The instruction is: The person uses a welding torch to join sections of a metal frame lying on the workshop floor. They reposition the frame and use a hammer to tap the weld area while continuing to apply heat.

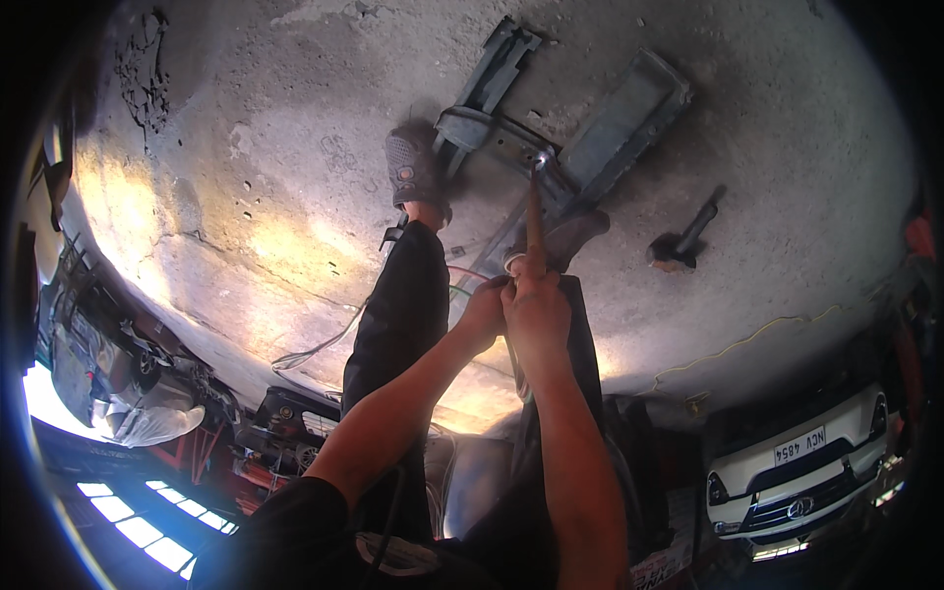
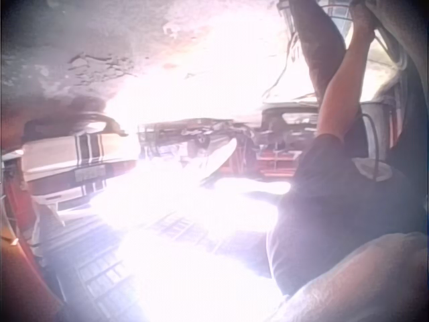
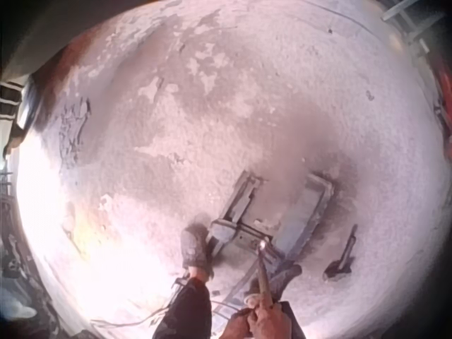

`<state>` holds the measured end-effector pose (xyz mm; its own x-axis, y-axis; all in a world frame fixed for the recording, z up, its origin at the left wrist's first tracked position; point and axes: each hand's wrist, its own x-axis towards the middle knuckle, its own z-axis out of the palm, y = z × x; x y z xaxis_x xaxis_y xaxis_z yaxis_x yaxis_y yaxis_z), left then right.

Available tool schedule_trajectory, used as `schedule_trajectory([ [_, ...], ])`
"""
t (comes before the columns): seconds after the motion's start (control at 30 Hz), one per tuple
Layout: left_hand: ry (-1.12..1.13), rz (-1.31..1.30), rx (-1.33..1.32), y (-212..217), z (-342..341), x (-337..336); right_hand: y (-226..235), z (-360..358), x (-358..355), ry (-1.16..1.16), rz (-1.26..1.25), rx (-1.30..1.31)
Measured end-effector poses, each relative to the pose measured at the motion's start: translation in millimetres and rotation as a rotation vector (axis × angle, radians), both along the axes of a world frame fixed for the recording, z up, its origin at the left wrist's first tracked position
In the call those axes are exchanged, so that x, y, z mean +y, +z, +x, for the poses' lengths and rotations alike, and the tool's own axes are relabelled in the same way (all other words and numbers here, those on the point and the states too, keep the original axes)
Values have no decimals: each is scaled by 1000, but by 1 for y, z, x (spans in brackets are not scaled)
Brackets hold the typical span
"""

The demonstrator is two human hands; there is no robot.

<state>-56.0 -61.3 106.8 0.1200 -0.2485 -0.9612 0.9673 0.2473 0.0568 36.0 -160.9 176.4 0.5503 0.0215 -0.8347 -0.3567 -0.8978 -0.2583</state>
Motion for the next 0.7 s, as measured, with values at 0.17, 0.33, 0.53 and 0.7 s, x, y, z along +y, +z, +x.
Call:
schedule_trajectory([
  [0.17, 45, -6, 10, 0, -2, -1, 7, 8, 4, 24, -5, -40],
  [0.33, 58, -3, 37, 7, 6, -5, 7, 9, 2, 27, -10, -15],
  [0.53, 140, -65, -3, 6, 5, -3, -1, 7, -3, -18, -19, -10],
  [0.7, -106, -5, -298, 1, -2, 0, -3, 6, -7, 1, -17, -15],
])
